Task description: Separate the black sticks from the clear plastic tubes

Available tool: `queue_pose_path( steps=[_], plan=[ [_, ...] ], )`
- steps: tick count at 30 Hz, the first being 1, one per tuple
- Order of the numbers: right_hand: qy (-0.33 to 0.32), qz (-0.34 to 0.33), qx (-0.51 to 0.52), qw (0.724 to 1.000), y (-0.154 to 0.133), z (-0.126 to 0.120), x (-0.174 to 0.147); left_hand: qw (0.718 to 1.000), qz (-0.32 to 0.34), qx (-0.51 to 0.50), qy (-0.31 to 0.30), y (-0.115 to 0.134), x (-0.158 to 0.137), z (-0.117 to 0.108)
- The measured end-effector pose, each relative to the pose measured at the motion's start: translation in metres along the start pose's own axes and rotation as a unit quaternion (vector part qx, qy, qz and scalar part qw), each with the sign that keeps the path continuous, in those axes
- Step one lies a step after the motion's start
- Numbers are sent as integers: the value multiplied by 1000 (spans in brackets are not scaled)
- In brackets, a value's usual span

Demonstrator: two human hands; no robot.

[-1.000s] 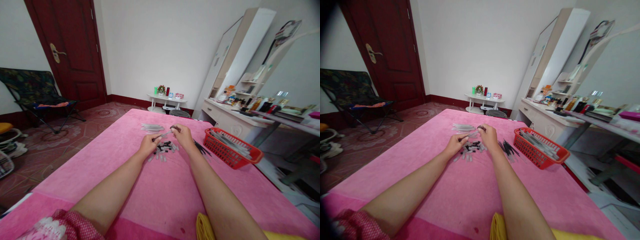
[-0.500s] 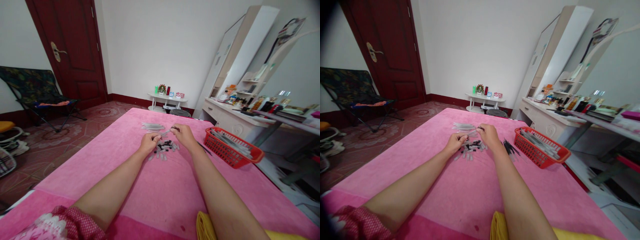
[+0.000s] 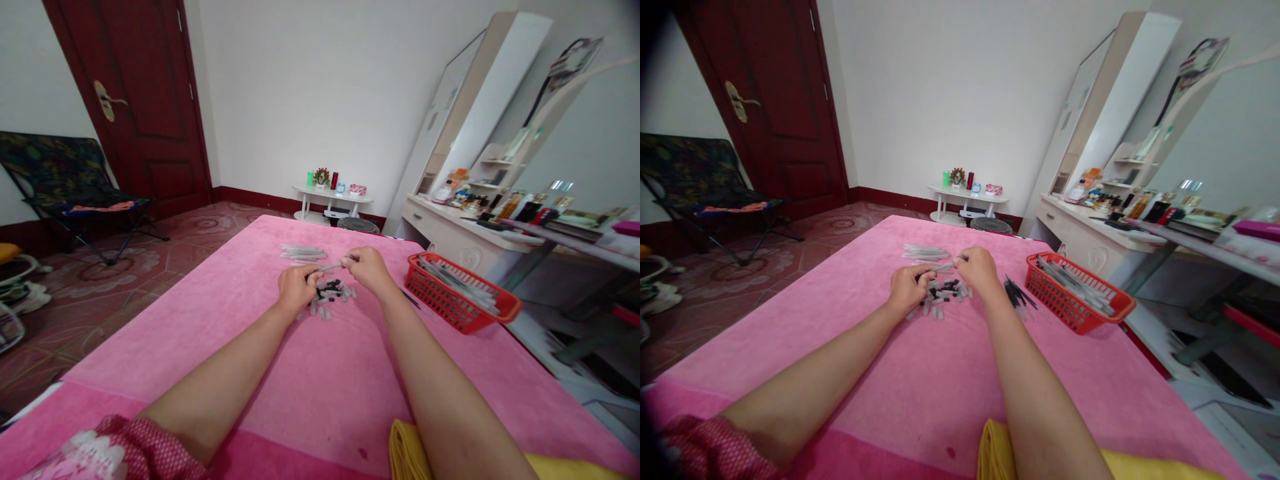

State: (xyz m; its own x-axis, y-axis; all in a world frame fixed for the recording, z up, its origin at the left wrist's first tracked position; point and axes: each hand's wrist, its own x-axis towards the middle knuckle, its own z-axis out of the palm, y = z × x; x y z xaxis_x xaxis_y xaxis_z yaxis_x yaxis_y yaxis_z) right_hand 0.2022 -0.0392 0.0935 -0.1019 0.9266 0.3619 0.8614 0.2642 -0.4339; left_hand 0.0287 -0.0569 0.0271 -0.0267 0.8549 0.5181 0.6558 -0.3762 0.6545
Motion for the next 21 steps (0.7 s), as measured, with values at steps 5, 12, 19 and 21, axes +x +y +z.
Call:
queue_pose_path(
  steps=[5, 12, 19, 21],
  plan=[
    [-10, 32, 77, 996, -1, 4, -1, 998, 19, -53, -34, -7, 5, 8],
    [27, 74, 413, 907, -3, 11, 0, 965, 26, -244, -89, -5, 8, 19],
    [379, 75, 366, 847, 44, -36, 9, 954, 5, -292, -69, -24, 11, 25],
    [478, 94, 338, 805, 65, -52, 10, 950, -4, -304, -66, -29, 11, 28]
  ],
)
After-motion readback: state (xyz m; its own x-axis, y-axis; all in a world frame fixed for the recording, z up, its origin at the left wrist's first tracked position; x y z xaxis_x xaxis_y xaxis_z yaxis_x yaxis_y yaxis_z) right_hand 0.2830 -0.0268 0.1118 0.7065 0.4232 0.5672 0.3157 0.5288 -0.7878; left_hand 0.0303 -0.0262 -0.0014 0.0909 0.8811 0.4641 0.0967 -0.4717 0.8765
